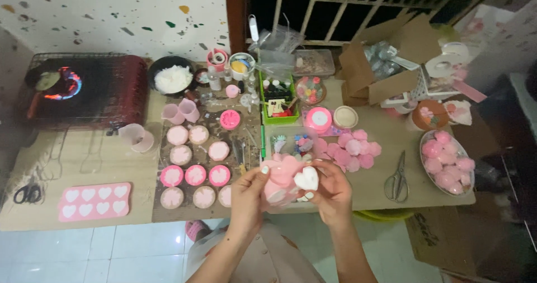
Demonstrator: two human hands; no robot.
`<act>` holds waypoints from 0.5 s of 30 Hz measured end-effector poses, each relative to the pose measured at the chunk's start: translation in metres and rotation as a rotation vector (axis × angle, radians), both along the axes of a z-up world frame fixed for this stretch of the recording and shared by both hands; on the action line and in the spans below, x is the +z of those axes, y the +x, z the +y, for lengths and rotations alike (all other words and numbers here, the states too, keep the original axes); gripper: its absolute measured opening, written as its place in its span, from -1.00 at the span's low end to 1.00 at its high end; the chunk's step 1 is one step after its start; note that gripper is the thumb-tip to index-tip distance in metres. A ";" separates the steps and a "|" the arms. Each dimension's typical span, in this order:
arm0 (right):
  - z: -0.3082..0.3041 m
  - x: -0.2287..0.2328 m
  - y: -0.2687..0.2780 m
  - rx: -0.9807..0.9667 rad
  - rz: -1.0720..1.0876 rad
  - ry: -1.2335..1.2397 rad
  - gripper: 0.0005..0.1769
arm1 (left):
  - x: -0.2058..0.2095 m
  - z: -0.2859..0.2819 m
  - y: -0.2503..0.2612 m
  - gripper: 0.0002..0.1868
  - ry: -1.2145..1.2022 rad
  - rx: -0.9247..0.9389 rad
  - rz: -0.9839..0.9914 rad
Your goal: Melting wax on a stove, preparing molds, and extracting finished wax shapes.
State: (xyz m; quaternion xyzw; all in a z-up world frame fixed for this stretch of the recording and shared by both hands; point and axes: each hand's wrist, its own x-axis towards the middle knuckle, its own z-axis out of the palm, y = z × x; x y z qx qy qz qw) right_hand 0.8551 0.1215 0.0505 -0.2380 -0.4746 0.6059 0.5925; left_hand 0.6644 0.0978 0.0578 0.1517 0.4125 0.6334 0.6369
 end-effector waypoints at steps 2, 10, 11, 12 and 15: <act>0.003 -0.001 0.012 -0.017 0.012 0.003 -0.31 | -0.010 0.001 -0.002 -0.75 -0.013 0.007 -0.001; 0.060 -0.155 0.150 -0.724 -0.450 -0.377 -0.51 | -0.008 0.003 -0.019 -0.77 -0.020 0.169 -0.075; 0.063 -0.210 0.175 -0.730 -0.449 -0.380 -0.51 | -0.017 0.002 -0.022 -0.77 -0.022 0.162 -0.076; 0.066 -0.261 0.200 -0.800 -0.570 -0.474 -0.52 | -0.026 0.001 -0.025 -0.77 -0.045 0.163 -0.059; 0.067 -0.361 0.236 -0.863 -0.733 -0.551 -0.52 | -0.013 0.003 -0.026 -0.76 -0.135 0.146 -0.044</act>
